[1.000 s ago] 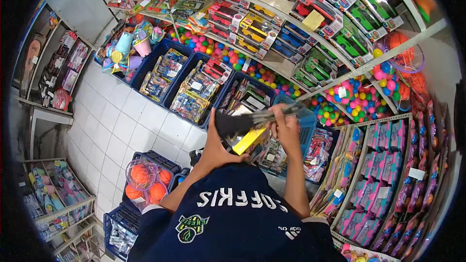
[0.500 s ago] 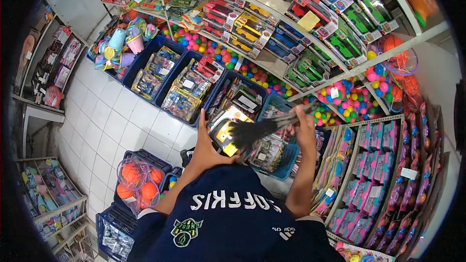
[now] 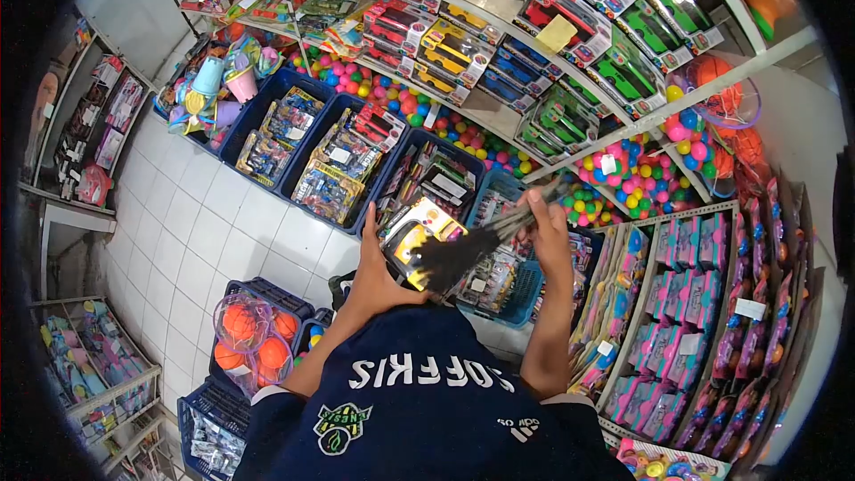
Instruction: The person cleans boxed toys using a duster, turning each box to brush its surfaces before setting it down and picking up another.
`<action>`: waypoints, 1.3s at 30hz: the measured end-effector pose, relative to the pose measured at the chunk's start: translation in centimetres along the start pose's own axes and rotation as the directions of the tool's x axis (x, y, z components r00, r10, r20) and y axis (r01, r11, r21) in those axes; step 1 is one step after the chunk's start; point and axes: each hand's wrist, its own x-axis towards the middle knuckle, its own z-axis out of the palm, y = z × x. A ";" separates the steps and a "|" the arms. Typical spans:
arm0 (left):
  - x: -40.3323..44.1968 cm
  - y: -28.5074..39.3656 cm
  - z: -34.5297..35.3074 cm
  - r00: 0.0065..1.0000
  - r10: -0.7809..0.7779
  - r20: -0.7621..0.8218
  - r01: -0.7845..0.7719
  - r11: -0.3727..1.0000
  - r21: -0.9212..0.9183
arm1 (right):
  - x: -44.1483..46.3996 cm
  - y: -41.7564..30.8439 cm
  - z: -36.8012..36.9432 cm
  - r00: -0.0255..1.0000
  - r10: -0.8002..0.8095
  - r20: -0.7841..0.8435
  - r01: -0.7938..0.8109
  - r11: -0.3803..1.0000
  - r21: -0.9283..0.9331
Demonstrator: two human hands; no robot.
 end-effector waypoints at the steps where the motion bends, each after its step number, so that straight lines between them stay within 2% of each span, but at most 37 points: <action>1: -0.1 0.3 0.0 1.000 0.000 0.000 0.000 1.000 0.000 | 0.0 -0.1 0.3 0.999 0.006 -0.035 -0.006 1.000 -0.002; 4: -0.2 0.7 0.0 0.996 0.063 -0.058 -0.058 0.994 0.092 | 0.4 0.4 -0.2 0.997 0.078 0.019 -0.078 0.996 -0.039; 6: -0.4 0.8 -0.1 0.994 0.088 -0.066 -0.079 0.989 0.123 | 0.6 0.7 0.2 0.998 0.054 0.032 -0.054 0.998 -0.011; 7: -0.5 0.6 -0.1 0.996 0.063 -0.058 -0.061 0.998 0.032 | 0.6 0.8 0.5 0.999 0.035 0.039 -0.035 0.999 0.019; 8: -0.5 0.5 -0.1 0.996 0.065 -0.055 -0.063 0.997 0.033 | 0.7 0.9 0.7 0.999 0.034 0.036 -0.035 0.999 0.020; 10: -0.5 0.5 0.2 0.993 0.100 -0.067 -0.098 0.994 0.044 | 1.0 0.9 1.0 0.997 0.069 0.017 -0.071 0.965 0.254; 14: -0.7 1.2 0.2 0.995 0.086 -0.056 -0.081 0.992 0.095 | 1.4 2.8 0.2 0.988 0.144 0.059 -0.155 0.948 0.277; 16: -0.8 1.4 0.2 0.997 0.060 -0.039 -0.056 0.994 0.091 | 1.8 4.0 -0.3 0.983 0.181 -0.045 -0.173 0.974 0.146; 17: -0.9 1.1 0.3 0.997 0.066 -0.036 -0.062 0.994 0.090 | 1.6 4.4 -0.8 0.978 0.194 -0.080 -0.167 0.950 0.265; 20: -0.8 1.0 0.3 0.998 0.056 -0.030 -0.054 0.997 0.053 | 1.0 4.3 -2.1 0.968 0.250 -0.006 -0.238 0.930 0.281; 24: -0.6 0.2 0.8 1.000 0.020 0.006 -0.020 1.000 0.015 | 1.1 4.0 -2.2 0.968 0.216 -0.131 -0.177 0.950 0.258; 26: -0.4 0.3 0.9 0.999 0.044 0.008 -0.044 0.999 0.000 | 0.9 3.3 -2.6 0.984 0.178 -0.013 -0.169 0.951 0.258; 29: -0.4 0.4 1.0 0.999 -0.012 0.040 0.012 1.000 0.013 | 1.1 3.0 -2.5 0.988 0.152 0.001 -0.149 0.964 0.220; 30: -0.2 0.5 0.9 0.999 -0.009 0.042 0.008 1.000 0.014 | 1.3 2.7 -2.2 0.989 0.149 -0.001 -0.145 0.964 0.222; 32: 0.2 0.8 0.9 0.993 0.106 0.059 -0.112 0.988 0.105 | 1.9 1.7 -1.7 0.985 0.150 -0.082 -0.137 0.980 0.143; 33: 0.3 1.3 0.9 0.992 0.106 0.061 -0.110 0.992 0.068 | 2.4 1.8 -1.9 0.985 0.147 -0.090 -0.133 0.980 0.145; 35: 0.4 1.3 1.2 0.992 0.102 0.070 -0.106 0.993 0.059 | 3.6 2.4 -2.4 0.993 0.096 0.069 -0.105 0.984 0.143; 36: 0.3 1.3 1.2 0.993 0.092 0.073 -0.096 0.994 0.051 | 3.9 2.5 -2.3 0.994 0.091 0.067 -0.100 0.984 0.144; 38: 0.3 1.3 1.2 0.993 0.082 0.080 -0.086 0.995 0.048 | 4.6 2.6 -1.9 0.988 0.113 -0.102 -0.092 0.976 0.197; 39: 0.2 1.1 1.2 0.994 0.076 0.080 -0.077 0.997 0.017 | 5.0 3.1 -2.1 0.989 0.109 -0.101 -0.087 0.977 0.197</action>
